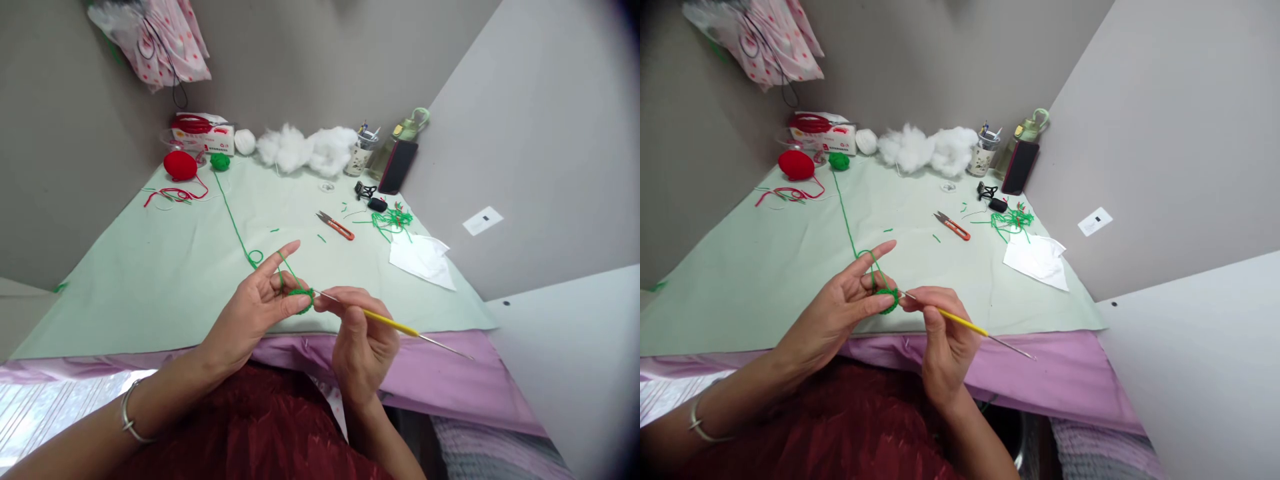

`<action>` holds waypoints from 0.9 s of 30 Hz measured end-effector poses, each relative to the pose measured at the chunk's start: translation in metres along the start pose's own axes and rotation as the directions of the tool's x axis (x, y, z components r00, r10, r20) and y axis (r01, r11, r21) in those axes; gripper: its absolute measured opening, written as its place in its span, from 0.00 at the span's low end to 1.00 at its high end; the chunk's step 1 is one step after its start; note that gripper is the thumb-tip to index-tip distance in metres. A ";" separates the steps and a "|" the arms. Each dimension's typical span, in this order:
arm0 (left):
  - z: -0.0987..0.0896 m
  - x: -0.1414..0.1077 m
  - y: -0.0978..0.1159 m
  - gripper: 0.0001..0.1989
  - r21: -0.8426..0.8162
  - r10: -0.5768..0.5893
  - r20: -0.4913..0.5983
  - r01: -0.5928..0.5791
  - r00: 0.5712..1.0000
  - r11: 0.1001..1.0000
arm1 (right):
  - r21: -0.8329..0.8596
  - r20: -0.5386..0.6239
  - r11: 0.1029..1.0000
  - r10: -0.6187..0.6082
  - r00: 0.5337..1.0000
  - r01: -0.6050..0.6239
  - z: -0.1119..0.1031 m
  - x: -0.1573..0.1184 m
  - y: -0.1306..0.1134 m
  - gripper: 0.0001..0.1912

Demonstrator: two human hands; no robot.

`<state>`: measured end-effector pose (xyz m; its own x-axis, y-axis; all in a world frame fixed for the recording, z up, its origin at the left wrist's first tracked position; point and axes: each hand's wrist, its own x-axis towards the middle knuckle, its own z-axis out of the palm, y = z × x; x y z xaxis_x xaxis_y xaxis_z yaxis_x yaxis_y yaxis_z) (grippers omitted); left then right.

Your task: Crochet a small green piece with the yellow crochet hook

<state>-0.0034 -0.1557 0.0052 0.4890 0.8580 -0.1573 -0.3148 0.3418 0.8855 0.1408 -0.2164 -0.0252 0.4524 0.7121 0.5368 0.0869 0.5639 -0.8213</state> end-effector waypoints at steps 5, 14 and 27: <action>-0.001 0.001 0.001 0.50 0.010 0.006 -0.008 -0.006 1.000 1.000 | 0.016 -0.007 0.999 0.040 0.999 -0.040 -0.001 0.000 -0.001 0.10; -0.001 0.002 0.001 0.49 -0.002 -0.017 0.007 0.017 1.000 1.000 | 0.022 -0.018 0.998 0.061 0.998 -0.061 0.000 -0.001 -0.001 0.10; 0.000 0.000 0.004 0.41 0.026 -0.010 -0.009 0.010 1.000 1.000 | -0.010 -0.117 0.998 0.059 0.991 -0.061 -0.003 0.006 -0.004 0.11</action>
<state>-0.0048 -0.1537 0.0088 0.4849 0.8579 -0.1701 -0.2888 0.3406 0.8947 0.1462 -0.2160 -0.0193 0.5572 0.6905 0.4612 0.0678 0.5157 -0.8541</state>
